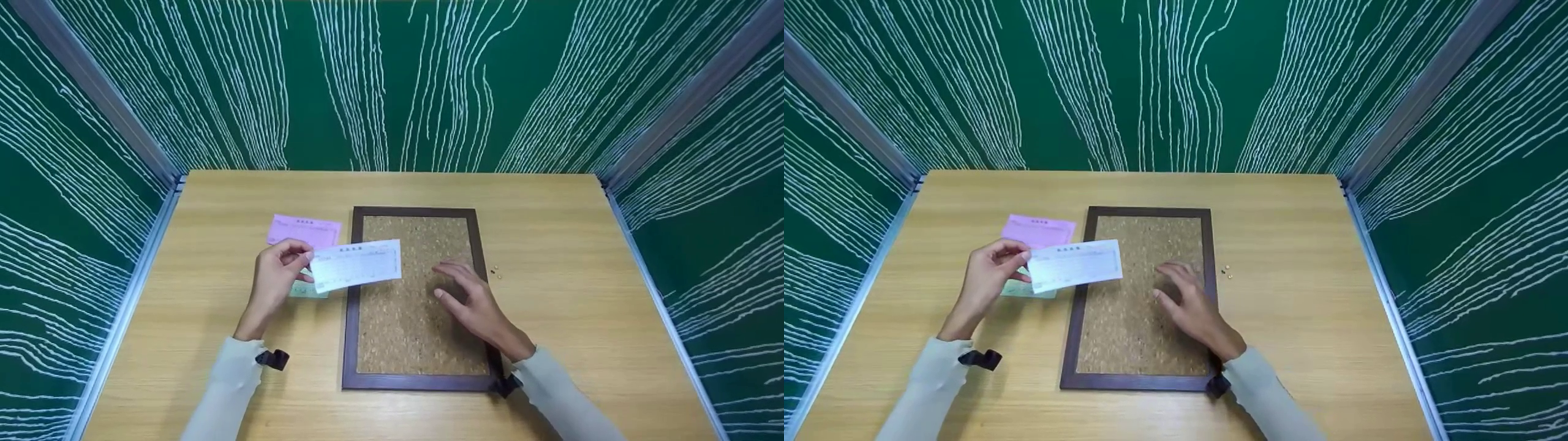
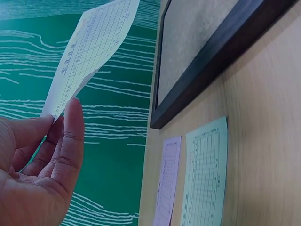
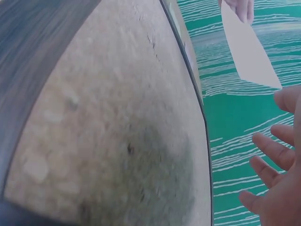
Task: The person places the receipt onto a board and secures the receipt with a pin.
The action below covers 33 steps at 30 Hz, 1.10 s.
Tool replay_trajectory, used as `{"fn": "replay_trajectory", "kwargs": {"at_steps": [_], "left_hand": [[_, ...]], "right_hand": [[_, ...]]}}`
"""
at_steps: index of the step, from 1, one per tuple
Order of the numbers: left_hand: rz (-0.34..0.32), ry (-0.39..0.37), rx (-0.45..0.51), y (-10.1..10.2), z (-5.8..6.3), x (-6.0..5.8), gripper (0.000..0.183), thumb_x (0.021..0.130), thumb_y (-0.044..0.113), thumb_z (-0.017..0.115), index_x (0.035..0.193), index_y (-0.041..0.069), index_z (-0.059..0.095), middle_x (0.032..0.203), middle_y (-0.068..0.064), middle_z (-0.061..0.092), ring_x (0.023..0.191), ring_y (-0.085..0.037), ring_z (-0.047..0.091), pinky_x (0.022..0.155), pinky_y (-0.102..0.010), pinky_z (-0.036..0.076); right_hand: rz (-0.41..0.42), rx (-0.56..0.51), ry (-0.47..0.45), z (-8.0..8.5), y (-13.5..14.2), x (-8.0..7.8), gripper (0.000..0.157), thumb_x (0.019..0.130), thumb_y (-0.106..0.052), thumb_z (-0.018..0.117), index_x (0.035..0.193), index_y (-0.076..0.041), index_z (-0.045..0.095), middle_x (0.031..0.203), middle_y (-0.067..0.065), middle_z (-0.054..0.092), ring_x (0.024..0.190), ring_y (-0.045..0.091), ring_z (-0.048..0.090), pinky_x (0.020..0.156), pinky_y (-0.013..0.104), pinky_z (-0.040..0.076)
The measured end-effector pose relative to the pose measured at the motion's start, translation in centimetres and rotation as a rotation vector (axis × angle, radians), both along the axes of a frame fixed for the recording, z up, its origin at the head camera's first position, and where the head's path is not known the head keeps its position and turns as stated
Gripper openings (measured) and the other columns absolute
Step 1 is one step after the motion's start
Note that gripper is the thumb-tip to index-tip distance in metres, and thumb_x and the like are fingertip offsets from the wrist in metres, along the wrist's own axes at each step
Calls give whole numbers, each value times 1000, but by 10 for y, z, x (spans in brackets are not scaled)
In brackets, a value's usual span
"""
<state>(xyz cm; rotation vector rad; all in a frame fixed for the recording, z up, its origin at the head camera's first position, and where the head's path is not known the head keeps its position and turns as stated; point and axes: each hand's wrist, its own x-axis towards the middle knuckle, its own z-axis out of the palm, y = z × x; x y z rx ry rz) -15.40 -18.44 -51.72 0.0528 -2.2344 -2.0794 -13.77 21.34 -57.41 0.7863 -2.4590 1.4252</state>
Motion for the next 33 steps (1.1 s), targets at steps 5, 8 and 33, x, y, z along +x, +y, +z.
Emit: {"fn": "replay_trajectory", "kwargs": {"at_steps": [5,8,33], "left_hand": [[-29,16,27,13,1,-6,6,100,-10,71,106,-11,74,90,-15,73,74,-16,71,59,-33,65],[-42,16,30,20,1,-9,6,101,-10,71,106,-10,74,90,-14,74,73,-17,71,59,-33,65],[-124,22,71,57,-2,-22,7,100,-9,72,107,-9,74,88,-14,74,72,-19,71,60,-35,66]], "right_hand": [[-7,-13,-64,7,-7,0,39,106,-14,76,142,-3,70,144,4,71,140,28,62,117,50,50],[-22,-27,-94,12,-10,0,37,106,-15,76,141,-7,71,139,3,73,136,24,65,115,49,52],[-163,-242,-307,17,-14,-8,19,102,0,76,121,6,78,117,18,79,109,31,76,91,23,62]]}}
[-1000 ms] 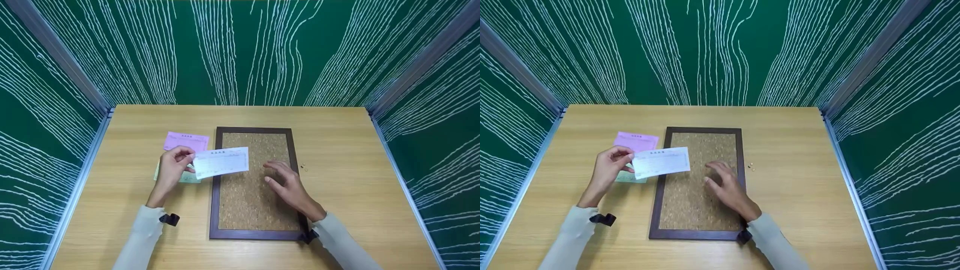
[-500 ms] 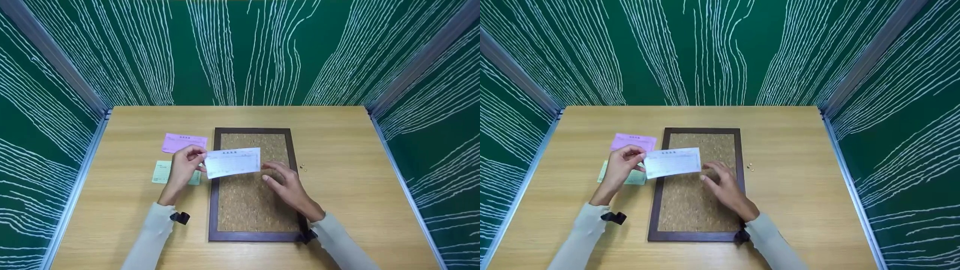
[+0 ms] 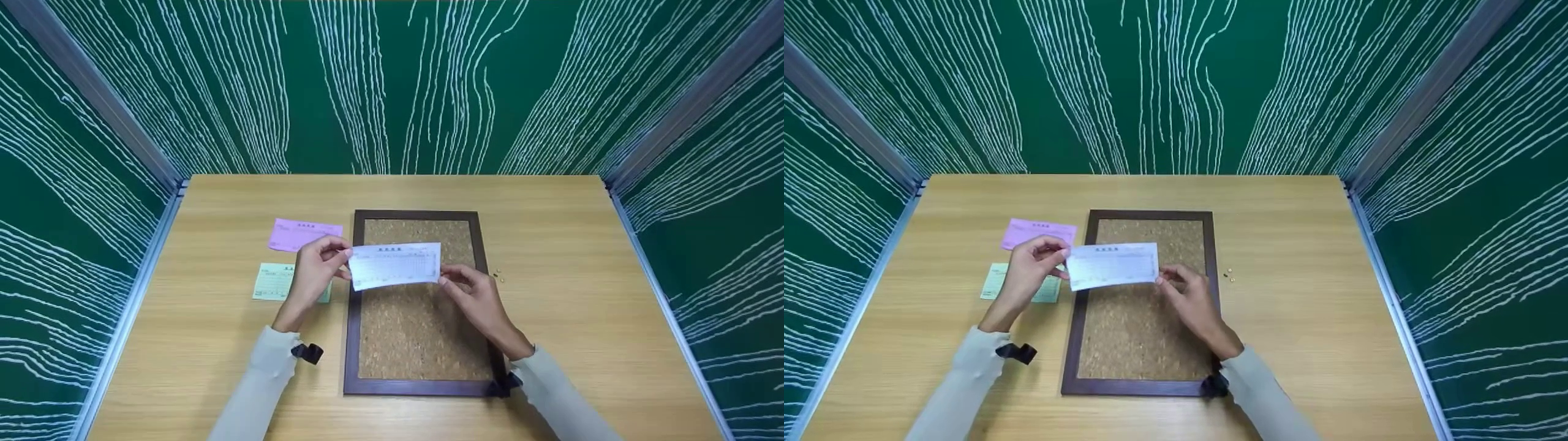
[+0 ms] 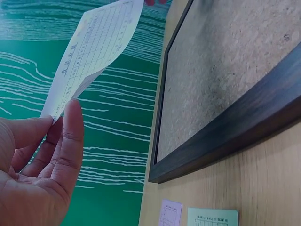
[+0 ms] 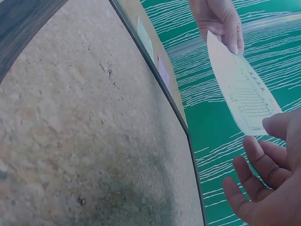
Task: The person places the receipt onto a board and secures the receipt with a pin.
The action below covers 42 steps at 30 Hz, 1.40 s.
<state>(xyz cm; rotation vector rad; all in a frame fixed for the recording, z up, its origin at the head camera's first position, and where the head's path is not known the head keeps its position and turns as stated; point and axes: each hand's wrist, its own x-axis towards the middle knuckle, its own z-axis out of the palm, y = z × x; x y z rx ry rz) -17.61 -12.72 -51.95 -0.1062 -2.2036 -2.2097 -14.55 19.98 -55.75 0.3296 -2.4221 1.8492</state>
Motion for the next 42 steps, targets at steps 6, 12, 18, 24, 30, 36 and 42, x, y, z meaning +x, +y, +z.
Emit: {"fn": "replay_trajectory", "kwargs": {"at_steps": [6,12,18,24,30,36,42], "left_hand": [[-7,10,-23,5,1,-1,7,101,-7,73,108,-7,76,89,-14,74,71,-21,70,63,-47,66],[-25,26,-19,8,2,-1,7,102,-6,72,108,-6,77,91,-14,73,70,-20,68,64,-50,66],[-38,33,-3,11,3,-1,8,103,-5,72,109,-6,76,94,-15,72,72,-21,69,63,-46,67],[-37,37,-8,14,2,-3,7,102,-6,72,108,-6,76,95,-14,72,74,-27,70,61,-37,66],[-33,44,-30,17,1,-5,6,101,-7,72,104,-4,77,92,-13,73,74,-45,71,60,-36,66],[-25,59,-62,18,-2,-9,4,101,-4,75,104,-3,77,86,-10,73,68,-35,67,52,-27,58],[-16,76,-115,21,-7,-14,3,101,-2,76,103,-1,78,84,-7,71,67,-33,63,48,-22,50]], "right_hand": [[-7,15,-12,-4,4,-1,9,102,-1,77,109,2,81,104,16,80,98,32,78,83,20,61],[-12,29,-22,-4,8,0,7,103,-2,76,105,-3,83,100,24,78,89,30,75,77,20,58],[-11,32,-21,-5,10,1,7,103,-2,75,104,-2,82,101,28,76,88,38,74,74,20,57],[-20,27,-23,-7,11,0,7,103,-1,75,102,0,82,99,27,76,81,23,70,67,19,54],[-39,11,-38,-8,12,0,7,102,1,75,101,3,82,99,30,76,83,29,73,68,18,54],[-59,30,-63,-9,14,-1,9,103,-1,74,103,5,81,95,27,76,80,33,71,64,20,51],[-47,28,-71,-12,17,-1,12,105,-3,74,104,8,79,92,27,75,78,39,68,61,21,51]]}}
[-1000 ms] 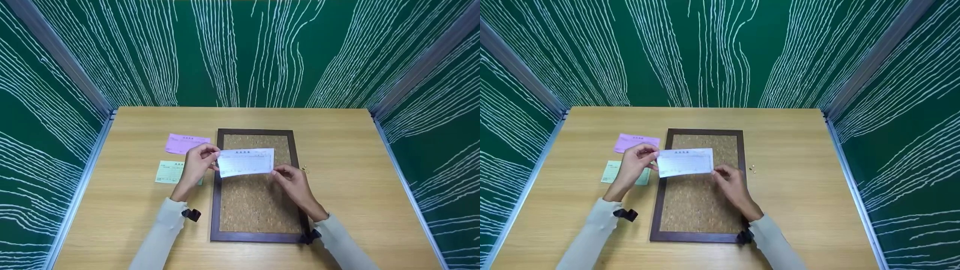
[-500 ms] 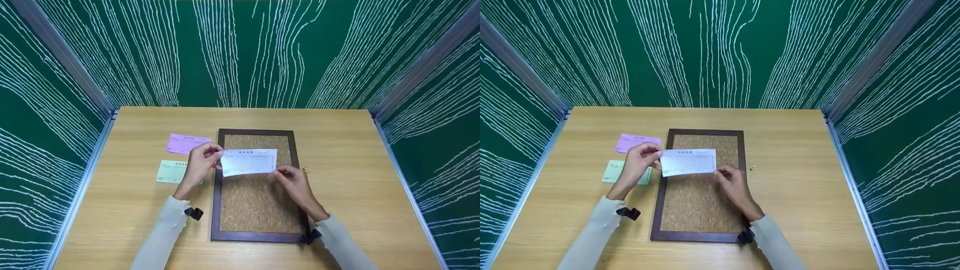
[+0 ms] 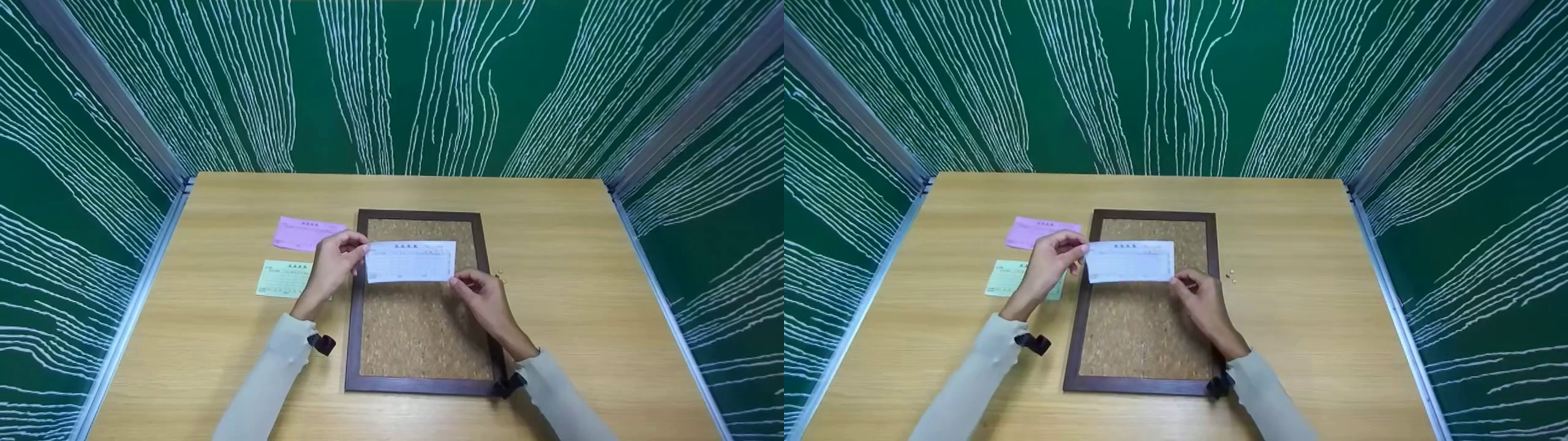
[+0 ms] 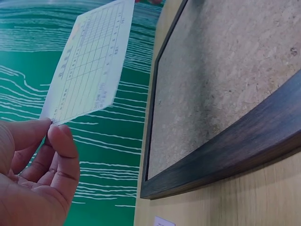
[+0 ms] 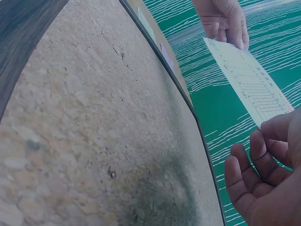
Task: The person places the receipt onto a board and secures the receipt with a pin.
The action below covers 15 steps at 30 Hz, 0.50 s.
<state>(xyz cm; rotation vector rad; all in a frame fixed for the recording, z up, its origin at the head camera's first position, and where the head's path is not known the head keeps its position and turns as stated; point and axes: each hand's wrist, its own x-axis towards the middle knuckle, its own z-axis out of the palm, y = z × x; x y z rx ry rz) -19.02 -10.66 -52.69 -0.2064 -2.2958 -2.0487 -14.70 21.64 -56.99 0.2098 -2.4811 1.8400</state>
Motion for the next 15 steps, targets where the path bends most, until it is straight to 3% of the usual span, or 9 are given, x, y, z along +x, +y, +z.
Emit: {"fn": "replay_trajectory", "kwargs": {"at_steps": [9,15], "left_hand": [[16,4,-74,8,-4,-6,4,101,0,76,104,0,78,90,-8,73,64,-22,62,49,-23,52],[15,-6,-65,11,-7,-10,5,101,-1,75,104,-1,78,87,-9,72,67,-40,64,49,-26,54]], "right_hand": [[-10,-19,-35,-5,2,-1,12,106,-2,72,102,8,77,91,27,73,74,31,66,59,22,52],[-18,-38,-82,-6,1,-3,15,107,-4,70,102,10,75,88,21,74,73,20,68,59,22,52]]}}
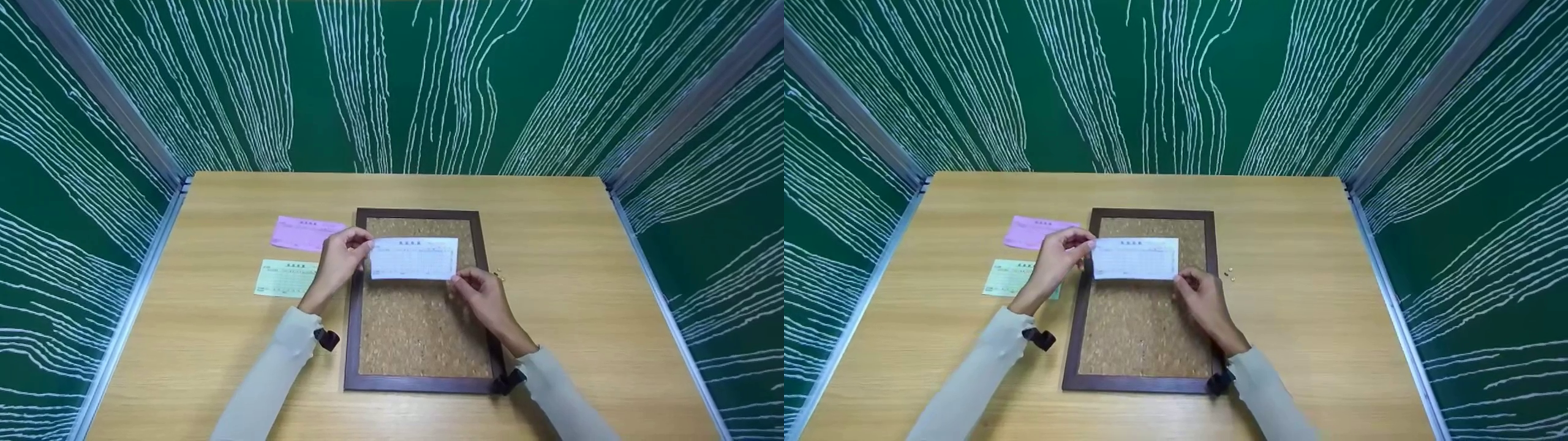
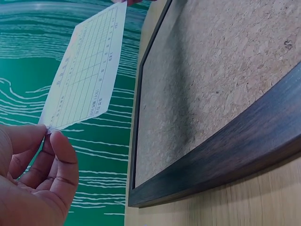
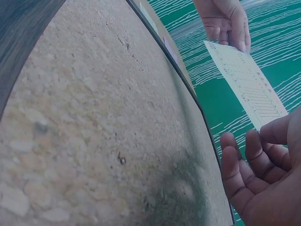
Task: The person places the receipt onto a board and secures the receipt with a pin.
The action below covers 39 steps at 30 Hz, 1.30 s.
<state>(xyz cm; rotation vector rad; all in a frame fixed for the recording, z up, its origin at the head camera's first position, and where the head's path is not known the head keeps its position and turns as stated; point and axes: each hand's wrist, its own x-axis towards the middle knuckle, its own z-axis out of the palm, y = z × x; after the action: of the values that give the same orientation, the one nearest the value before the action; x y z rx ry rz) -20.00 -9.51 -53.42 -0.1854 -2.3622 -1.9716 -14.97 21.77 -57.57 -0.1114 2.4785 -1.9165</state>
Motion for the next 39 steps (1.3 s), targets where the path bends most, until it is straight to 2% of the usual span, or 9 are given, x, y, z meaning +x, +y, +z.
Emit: {"fn": "replay_trajectory", "kwargs": {"at_steps": [3,6,10,15,20,25,31,35,39], "left_hand": [[4,-11,-12,1,-2,-2,5,101,-2,74,104,-1,78,86,-8,71,71,-45,65,51,-33,57],[10,-22,-25,4,-4,-5,6,102,-2,74,105,0,79,87,-7,71,72,-42,65,53,-42,59],[7,-35,-39,6,-8,-8,6,102,-1,73,104,1,79,87,-6,71,69,-32,63,55,-47,60],[-1,-31,-76,7,-13,-12,6,102,0,74,104,1,79,84,-5,70,66,-27,63,58,-52,61],[-5,-33,-92,9,-17,-15,6,102,0,73,104,1,79,83,-6,70,63,-21,61,56,-47,61],[1,-49,-91,10,-18,-18,6,102,1,73,105,0,79,82,-5,69,62,-21,60,57,-50,61],[8,-46,-69,13,-19,-24,5,101,-1,74,104,-1,78,83,-4,69,63,-20,61,56,-45,61],[20,-39,-69,16,-21,-27,4,101,-1,74,104,0,78,85,-4,70,63,-14,59,55,-38,60],[33,-49,-71,19,-25,-30,4,102,-1,73,103,0,77,85,-4,70,62,-11,58,51,-27,54]], "right_hand": [[-7,-17,-27,-3,0,-3,16,107,-3,69,102,12,73,88,21,74,72,19,70,60,21,52],[-8,-28,-45,-6,1,-5,16,108,-4,69,101,10,73,88,20,73,71,21,72,60,22,53],[-2,-23,-66,-11,4,-7,16,108,-6,69,102,7,75,89,21,73,70,24,73,59,24,54],[-5,-9,-107,-16,7,-10,18,109,-11,69,105,6,75,90,21,74,69,25,74,56,25,56],[-9,-9,-130,-21,8,-13,16,109,-8,68,104,6,75,86,20,72,66,23,72,54,25,57],[-8,-6,-124,-22,6,-16,16,108,-7,69,103,8,74,85,17,71,65,21,70,53,25,56],[-36,32,-118,-23,5,-20,17,107,-7,69,99,7,74,78,13,69,57,16,62,47,22,48],[-53,49,-126,-24,4,-22,17,106,-6,69,96,7,73,72,8,64,49,12,53,41,21,42],[-67,39,-139,-25,4,-23,17,106,-6,68,95,6,72,67,4,61,46,10,50,39,20,39]]}}
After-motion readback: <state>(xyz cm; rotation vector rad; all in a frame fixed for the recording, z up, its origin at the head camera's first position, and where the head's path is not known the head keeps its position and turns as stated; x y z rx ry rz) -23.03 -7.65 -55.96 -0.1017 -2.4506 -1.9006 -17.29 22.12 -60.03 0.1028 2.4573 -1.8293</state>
